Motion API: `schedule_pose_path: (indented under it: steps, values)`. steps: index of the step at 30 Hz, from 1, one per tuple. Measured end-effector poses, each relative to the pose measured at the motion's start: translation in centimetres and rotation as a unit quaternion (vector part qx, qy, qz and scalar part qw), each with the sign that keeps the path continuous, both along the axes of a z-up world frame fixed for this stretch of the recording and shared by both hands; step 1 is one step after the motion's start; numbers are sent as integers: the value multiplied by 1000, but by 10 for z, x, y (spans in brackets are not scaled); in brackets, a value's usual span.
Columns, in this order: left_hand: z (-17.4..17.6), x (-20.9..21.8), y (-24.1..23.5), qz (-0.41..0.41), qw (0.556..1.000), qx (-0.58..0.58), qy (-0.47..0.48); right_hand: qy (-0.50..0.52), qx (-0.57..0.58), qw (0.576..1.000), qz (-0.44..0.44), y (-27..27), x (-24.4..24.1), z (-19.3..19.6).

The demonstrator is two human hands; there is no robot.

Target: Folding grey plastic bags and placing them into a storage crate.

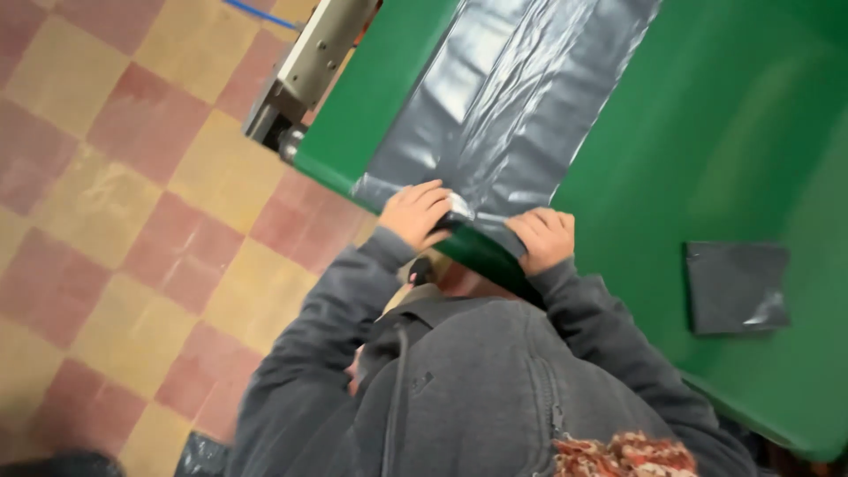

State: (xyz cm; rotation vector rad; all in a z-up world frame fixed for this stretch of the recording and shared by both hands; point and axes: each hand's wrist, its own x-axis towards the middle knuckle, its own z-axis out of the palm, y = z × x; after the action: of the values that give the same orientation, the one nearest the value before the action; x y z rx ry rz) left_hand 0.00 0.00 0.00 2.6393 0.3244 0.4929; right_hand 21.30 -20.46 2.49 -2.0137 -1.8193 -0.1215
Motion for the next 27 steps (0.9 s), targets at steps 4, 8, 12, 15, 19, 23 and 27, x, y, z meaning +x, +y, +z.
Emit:
schedule_pose_path:
  steps: [4,8,12,15,19,23,27]
  values:
    - [18,-27,33,4,997,69,16,110,-13,993,51,-43,24,13]
    - [34,8,66,-19,974,-210,80,303,-36,952,-1,-103,72,-36]
    - [23,113,115,-24,938,-342,-56,414,51,886,-201,-67,139,-36]
    - [-1,217,151,4,938,-340,-69,426,115,857,-266,-28,233,-82]
    - [-52,316,181,89,972,-211,-48,437,182,836,-275,27,296,-96]
    - [-67,354,189,113,976,-183,28,114,93,921,-361,47,332,-107]
    - [-69,350,182,119,977,-149,92,40,31,971,-235,75,342,-68]
